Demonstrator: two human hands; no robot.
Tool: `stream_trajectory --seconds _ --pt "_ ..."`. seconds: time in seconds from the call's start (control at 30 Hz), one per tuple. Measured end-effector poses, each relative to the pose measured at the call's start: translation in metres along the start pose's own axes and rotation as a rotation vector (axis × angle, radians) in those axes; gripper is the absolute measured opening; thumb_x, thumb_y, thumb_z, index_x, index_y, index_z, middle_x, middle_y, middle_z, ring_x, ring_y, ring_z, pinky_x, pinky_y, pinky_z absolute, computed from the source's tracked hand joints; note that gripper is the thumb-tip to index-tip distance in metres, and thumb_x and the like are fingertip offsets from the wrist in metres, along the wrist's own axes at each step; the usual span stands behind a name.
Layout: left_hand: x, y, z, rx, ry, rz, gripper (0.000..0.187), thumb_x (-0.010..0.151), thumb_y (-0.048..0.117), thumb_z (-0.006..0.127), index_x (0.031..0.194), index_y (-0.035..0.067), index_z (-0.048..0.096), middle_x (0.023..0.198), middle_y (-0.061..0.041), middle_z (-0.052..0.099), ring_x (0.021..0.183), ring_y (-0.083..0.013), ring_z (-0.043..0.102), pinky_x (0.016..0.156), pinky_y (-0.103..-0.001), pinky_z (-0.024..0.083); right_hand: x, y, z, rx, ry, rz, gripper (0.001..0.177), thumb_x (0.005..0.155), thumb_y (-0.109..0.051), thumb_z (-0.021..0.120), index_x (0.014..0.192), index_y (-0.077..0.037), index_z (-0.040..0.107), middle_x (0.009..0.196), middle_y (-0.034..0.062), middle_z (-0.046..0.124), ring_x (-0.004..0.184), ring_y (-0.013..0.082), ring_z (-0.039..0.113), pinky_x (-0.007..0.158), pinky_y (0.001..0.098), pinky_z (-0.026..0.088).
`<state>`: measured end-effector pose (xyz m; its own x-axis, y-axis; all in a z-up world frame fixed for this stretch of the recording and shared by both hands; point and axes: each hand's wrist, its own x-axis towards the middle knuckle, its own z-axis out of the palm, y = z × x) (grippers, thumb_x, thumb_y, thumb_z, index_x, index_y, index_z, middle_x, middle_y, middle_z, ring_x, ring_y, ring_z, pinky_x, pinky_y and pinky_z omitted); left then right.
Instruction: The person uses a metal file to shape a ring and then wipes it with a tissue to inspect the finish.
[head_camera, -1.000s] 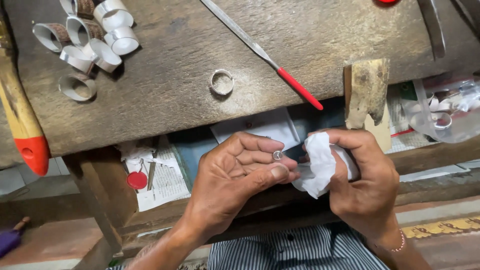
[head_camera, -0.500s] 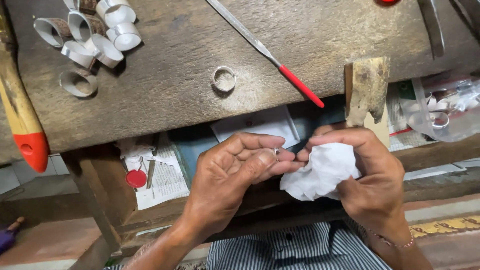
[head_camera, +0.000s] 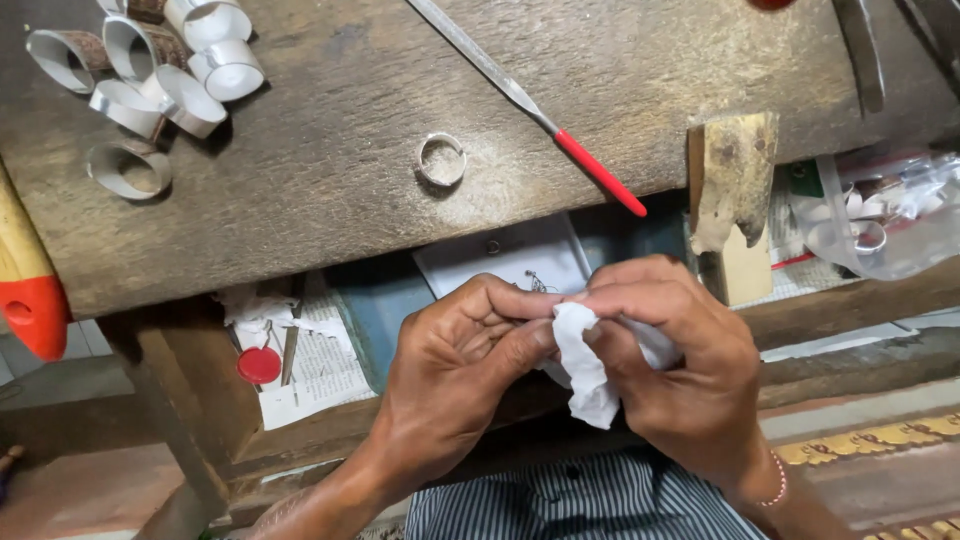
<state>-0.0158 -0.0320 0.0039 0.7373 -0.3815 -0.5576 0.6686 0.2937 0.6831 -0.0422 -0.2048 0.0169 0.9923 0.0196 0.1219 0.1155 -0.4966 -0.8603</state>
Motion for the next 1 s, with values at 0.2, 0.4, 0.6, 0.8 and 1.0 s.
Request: stream_trajectory --seconds 0.2,0.4,0.6,0.8,1.0 --pt "0.003 -0.013 -0.006 0.084 0.054 0.102 0.007 0.090 0.001 0.074 0.096 -0.002 0.069 0.089 -0.011 0.076 0.080 -0.0124 0.070 0.075 -0.024 0.058 0.005 -0.009 0.015 -0.106 0.063 -0.027 0.008 0.098 -0.007 0.064 0.102 0.000 0.063 0.096 0.0159 0.071 0.090 0.0266 0.072 0.085 0.0332 0.059" --pt "0.003 -0.011 -0.006 0.036 0.115 0.081 0.010 0.087 0.001 0.075 0.096 -0.002 0.070 0.101 -0.017 0.080 0.088 -0.0181 0.077 0.080 -0.026 0.066 -0.004 -0.008 0.014 -0.153 0.043 0.005 0.013 0.097 -0.010 0.065 0.104 0.001 0.061 0.095 0.0174 0.070 0.087 0.0250 0.072 0.079 0.0305 0.058" --pt "0.004 -0.012 -0.010 0.194 0.104 0.086 0.007 0.089 0.004 0.076 0.092 0.003 0.071 0.083 -0.006 0.076 0.072 -0.0079 0.068 0.066 -0.022 0.056 0.006 -0.009 0.019 -0.131 0.045 0.018 0.013 0.097 -0.005 0.069 0.105 0.001 0.061 0.101 0.0147 0.069 0.094 0.0251 0.074 0.088 0.0312 0.058" --pt "0.006 -0.011 -0.007 0.117 0.064 0.105 0.010 0.090 -0.001 0.070 0.100 -0.002 0.071 0.102 -0.014 0.079 0.091 -0.0165 0.076 0.082 -0.026 0.063 -0.004 -0.002 0.010 -0.141 0.019 0.088 0.016 0.095 -0.008 0.070 0.107 -0.003 0.060 0.099 0.0135 0.070 0.093 0.0224 0.073 0.085 0.0294 0.058" --pt "0.005 -0.010 -0.006 0.050 -0.014 0.102 0.009 0.093 0.003 0.071 0.098 0.000 0.064 0.087 -0.010 0.071 0.081 -0.0117 0.067 0.074 -0.023 0.056 0.010 -0.009 0.013 -0.119 0.074 0.029 0.017 0.098 -0.013 0.064 0.105 0.002 0.062 0.099 0.0163 0.071 0.092 0.0259 0.074 0.086 0.0320 0.059"
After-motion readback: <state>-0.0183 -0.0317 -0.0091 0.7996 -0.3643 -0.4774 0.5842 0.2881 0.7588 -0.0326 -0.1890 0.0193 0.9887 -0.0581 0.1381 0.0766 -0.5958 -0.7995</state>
